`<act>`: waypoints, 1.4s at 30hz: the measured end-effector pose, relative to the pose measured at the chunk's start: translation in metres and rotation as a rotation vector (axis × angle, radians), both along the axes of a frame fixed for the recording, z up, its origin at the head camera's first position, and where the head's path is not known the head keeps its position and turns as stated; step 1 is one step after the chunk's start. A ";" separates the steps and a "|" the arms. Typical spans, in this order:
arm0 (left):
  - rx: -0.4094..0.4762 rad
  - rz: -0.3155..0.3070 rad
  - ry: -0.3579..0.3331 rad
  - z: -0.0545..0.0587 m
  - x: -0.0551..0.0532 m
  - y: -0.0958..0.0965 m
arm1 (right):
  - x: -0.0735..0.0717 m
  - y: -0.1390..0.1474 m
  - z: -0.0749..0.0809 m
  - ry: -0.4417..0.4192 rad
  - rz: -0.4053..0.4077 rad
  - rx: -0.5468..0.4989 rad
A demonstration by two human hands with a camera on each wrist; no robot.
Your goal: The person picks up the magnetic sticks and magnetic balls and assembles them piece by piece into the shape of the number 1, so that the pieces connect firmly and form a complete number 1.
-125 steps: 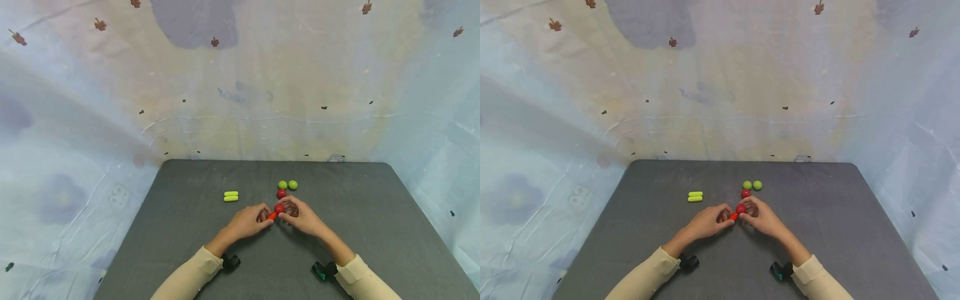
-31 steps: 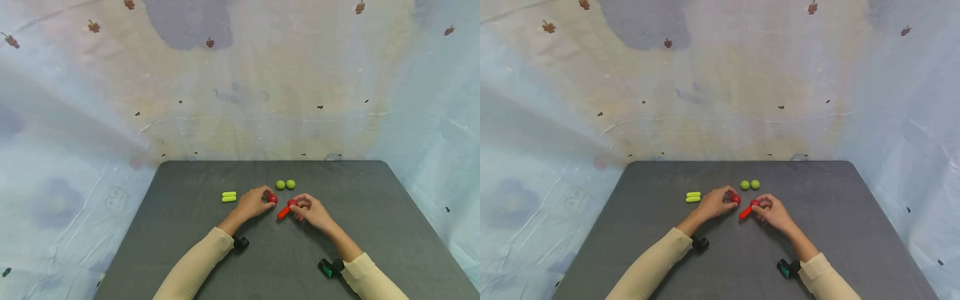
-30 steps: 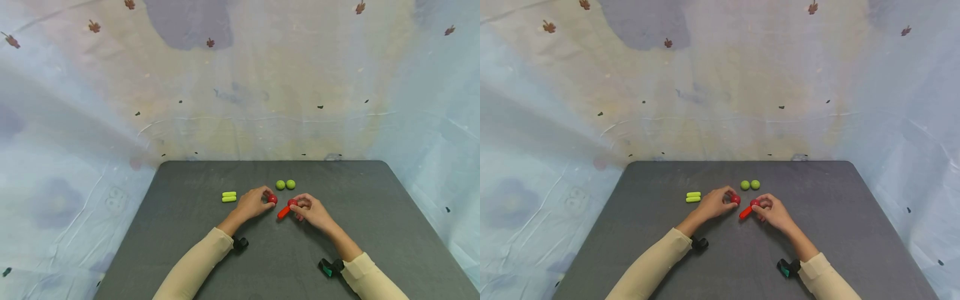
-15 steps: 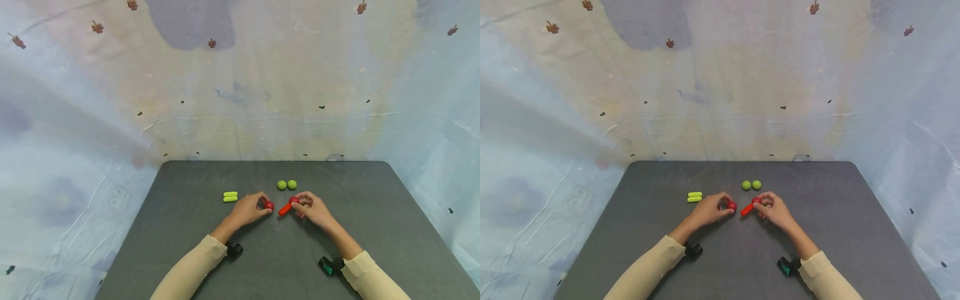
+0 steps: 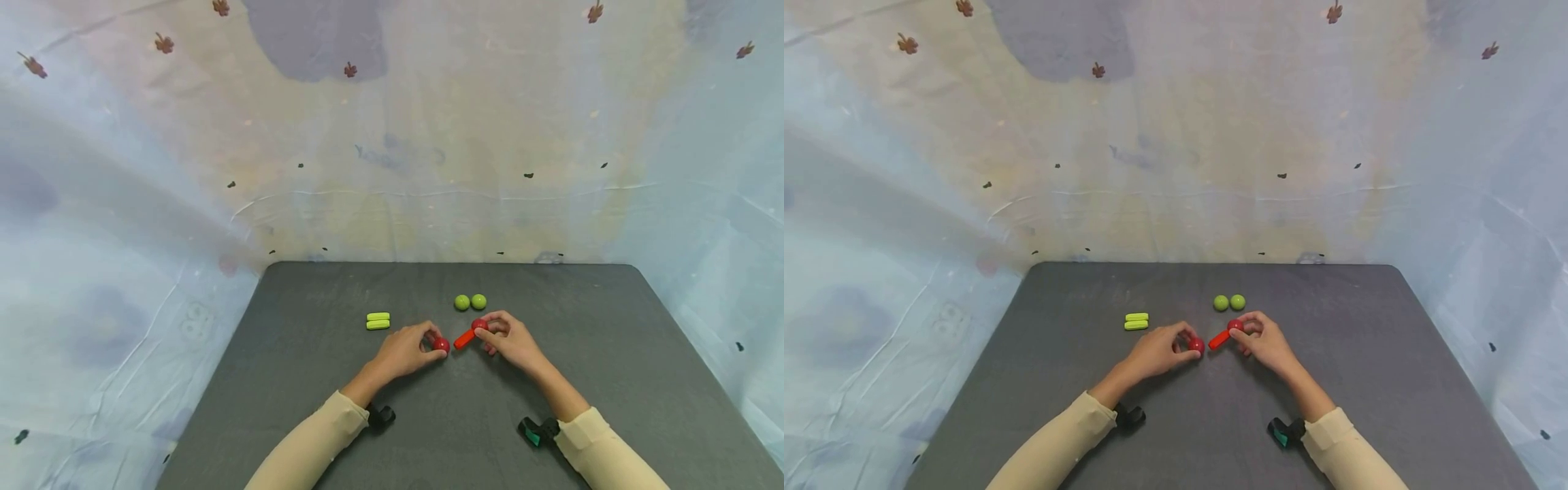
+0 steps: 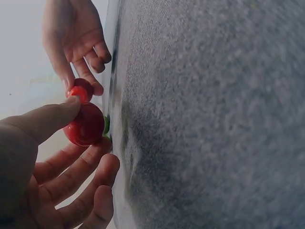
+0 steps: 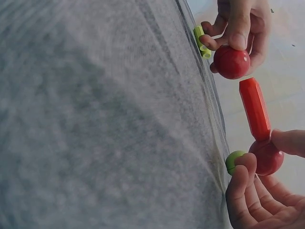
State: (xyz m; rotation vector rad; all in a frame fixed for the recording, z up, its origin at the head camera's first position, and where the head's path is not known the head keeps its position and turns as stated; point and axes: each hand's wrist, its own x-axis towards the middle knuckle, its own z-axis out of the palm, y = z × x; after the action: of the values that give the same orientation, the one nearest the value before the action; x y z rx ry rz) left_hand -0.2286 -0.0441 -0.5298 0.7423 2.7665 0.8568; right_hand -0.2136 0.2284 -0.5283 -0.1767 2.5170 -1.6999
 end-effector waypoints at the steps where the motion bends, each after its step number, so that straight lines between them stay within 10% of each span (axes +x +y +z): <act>1: 0.004 -0.002 0.000 0.000 0.001 0.000 | 0.002 -0.002 0.006 -0.002 0.002 -0.004; 6: 0.015 -0.010 -0.003 -0.001 0.003 0.002 | 0.016 -0.010 0.035 -0.003 0.020 -0.017; 23: 0.012 0.012 0.002 0.002 0.006 0.003 | 0.015 -0.013 0.035 0.008 0.015 -0.023; 33: 0.043 0.022 0.010 0.000 0.005 0.000 | -0.002 -0.003 -0.006 0.000 0.006 0.017; 42: 0.052 0.035 0.001 -0.002 0.002 -0.002 | -0.004 -0.002 -0.010 0.002 0.000 0.104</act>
State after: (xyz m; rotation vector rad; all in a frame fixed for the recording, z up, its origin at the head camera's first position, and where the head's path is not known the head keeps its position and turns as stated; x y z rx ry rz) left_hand -0.2267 -0.0466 -0.5319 0.7056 2.7758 0.9389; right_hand -0.2177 0.2262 -0.5386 -0.1695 2.5988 -1.5646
